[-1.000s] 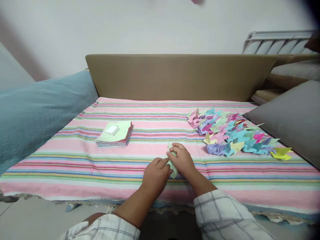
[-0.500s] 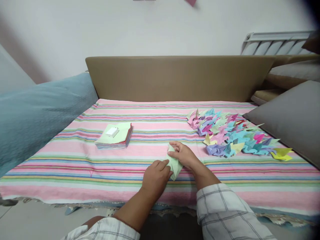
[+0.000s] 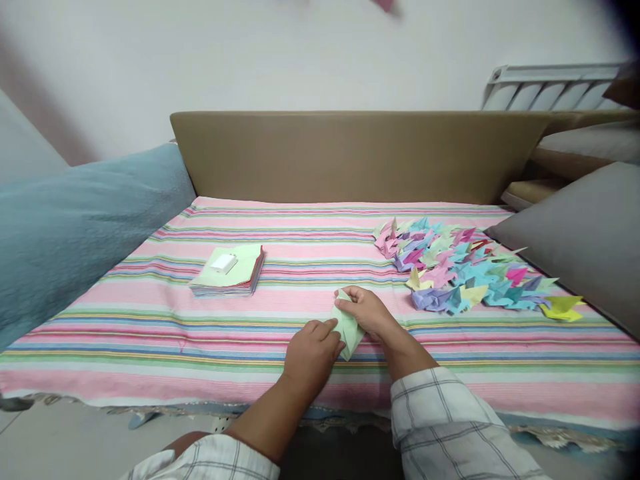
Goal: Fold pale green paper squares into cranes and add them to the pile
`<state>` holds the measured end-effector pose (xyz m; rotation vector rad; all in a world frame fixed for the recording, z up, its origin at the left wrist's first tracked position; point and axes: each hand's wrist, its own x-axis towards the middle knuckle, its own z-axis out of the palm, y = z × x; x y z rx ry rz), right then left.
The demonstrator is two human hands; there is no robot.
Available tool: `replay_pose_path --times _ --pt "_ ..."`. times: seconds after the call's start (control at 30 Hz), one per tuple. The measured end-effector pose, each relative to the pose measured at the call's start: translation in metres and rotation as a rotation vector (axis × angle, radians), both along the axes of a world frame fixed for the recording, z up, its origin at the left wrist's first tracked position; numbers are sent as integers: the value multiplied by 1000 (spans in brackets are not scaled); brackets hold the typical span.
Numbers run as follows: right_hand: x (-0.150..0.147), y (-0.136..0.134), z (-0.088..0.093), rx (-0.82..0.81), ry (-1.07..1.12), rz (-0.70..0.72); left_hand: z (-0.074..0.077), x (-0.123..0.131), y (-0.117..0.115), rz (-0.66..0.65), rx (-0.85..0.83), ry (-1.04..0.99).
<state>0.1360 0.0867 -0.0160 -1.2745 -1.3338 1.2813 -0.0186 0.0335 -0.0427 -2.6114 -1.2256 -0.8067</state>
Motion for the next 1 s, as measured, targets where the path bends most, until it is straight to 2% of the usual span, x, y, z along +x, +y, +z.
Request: replay_pose_path --times 0.27,0.57,1.0 --pt "-1 0 -2 42 -63 -48 2 0 -1 3 -10 -10" --pt "-1 -1 0 58 -151 -25 1 0 -1 18 3 9" --pt "-5 -1 -3 17 -90 -88 -3 0 1 14 54 -2"
